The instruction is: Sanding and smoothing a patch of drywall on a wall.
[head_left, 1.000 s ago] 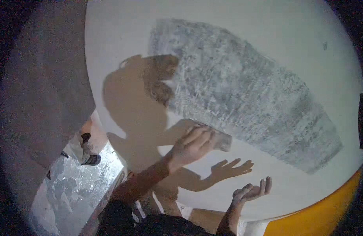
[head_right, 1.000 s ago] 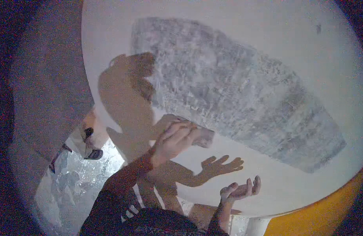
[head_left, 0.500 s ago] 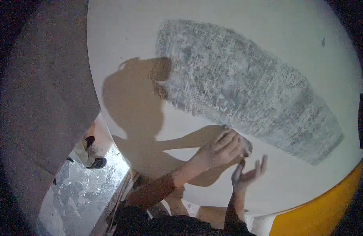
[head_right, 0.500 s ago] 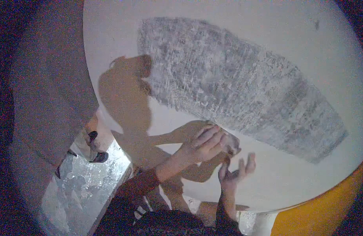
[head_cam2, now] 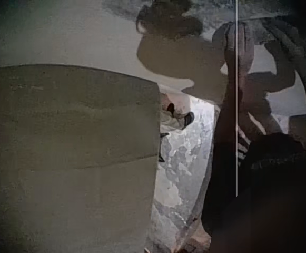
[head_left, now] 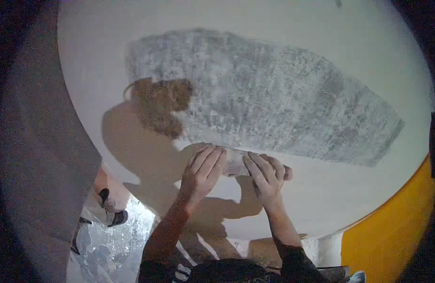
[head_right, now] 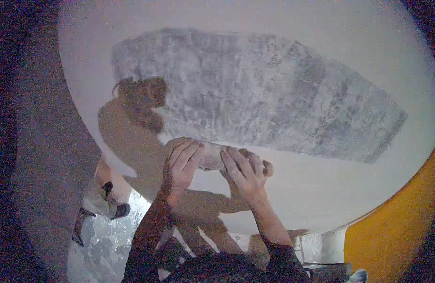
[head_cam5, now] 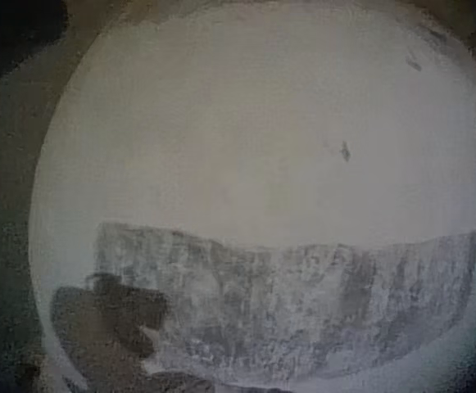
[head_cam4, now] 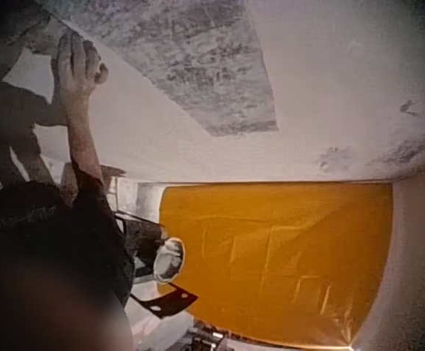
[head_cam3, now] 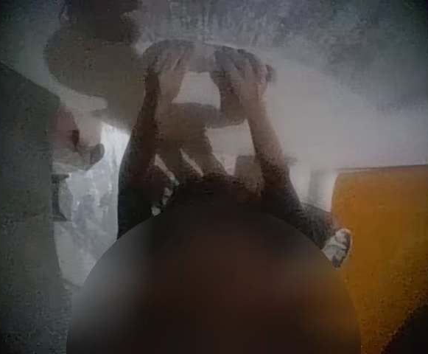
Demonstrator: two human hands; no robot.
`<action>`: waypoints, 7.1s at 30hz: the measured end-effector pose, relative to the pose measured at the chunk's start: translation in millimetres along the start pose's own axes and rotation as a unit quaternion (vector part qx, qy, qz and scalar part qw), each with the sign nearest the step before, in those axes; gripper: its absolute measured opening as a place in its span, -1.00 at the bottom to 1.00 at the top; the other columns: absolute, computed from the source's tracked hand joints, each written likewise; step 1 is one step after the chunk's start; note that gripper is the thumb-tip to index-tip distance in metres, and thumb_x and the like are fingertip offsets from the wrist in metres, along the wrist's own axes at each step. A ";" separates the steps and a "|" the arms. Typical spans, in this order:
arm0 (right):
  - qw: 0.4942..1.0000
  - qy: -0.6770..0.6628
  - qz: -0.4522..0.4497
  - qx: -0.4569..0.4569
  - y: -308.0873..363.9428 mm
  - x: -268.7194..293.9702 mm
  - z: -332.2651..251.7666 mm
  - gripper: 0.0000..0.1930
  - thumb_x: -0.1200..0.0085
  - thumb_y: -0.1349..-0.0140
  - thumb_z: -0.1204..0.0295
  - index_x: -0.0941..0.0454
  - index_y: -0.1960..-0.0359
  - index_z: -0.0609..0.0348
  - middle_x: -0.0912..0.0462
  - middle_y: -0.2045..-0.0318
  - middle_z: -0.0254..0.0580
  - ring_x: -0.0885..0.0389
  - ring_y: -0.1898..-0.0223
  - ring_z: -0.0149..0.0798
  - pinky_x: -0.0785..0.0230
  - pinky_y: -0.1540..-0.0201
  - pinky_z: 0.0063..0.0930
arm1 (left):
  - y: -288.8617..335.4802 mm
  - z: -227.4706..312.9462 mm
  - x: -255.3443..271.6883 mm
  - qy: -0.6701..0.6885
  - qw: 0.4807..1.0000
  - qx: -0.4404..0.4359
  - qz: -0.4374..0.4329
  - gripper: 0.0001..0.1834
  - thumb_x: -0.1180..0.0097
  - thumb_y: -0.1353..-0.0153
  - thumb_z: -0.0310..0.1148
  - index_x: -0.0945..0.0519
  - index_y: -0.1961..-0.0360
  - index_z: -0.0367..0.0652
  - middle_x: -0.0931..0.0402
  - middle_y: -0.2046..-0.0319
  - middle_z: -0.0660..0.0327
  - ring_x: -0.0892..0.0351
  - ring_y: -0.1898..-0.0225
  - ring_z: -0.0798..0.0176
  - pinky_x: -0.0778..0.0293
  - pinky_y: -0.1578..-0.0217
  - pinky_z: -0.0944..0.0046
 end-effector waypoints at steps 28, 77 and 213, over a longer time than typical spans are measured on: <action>0.989 0.124 0.071 0.026 9.5 44.6 66.2 -0.71 -0.25 0.04 0.40 -0.57 0.26 -0.33 -0.62 0.21 -0.69 -0.32 0.31 -0.43 0.14 0.06 -0.35 | -40.7 61.1 -31.5 -0.029 0.998 -0.042 0.024 -0.79 -0.18 -0.03 -0.51 -0.62 0.25 -0.29 -0.51 0.21 0.14 -0.53 0.12 0.14 -0.52 0.13 0.14; 0.978 0.180 0.100 -0.036 53.0 170.8 235.3 -0.71 -0.26 0.11 0.53 -0.59 0.35 -0.24 -0.65 0.30 -0.61 -0.36 0.35 -0.44 0.01 0.12 -0.41 | -149.7 227.1 -106.7 0.051 0.981 -0.188 0.025 -0.70 -0.07 0.02 -0.40 -0.56 0.27 -0.39 -0.51 0.33 0.11 -0.49 0.19 0.21 -0.46 0.10 0.29; 0.986 0.147 0.072 -0.011 310.3 539.8 827.6 -0.77 -0.22 0.20 0.40 -0.63 0.40 -0.09 -0.65 0.32 -0.45 -0.47 0.38 -0.37 -0.09 0.11 -0.43 | -328.0 847.1 -475.7 0.072 0.982 -0.170 0.031 -0.81 -0.07 0.08 -0.50 -0.58 0.39 -0.36 -0.51 0.34 0.05 -0.51 0.23 0.08 -0.45 0.13 0.08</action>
Point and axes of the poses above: each hand's wrist, its own y-axis away from the middle knuckle, its own x-axis out of the back of the hand, z = x × y, the point moved 6 cm from there along -y, towards the middle knuckle
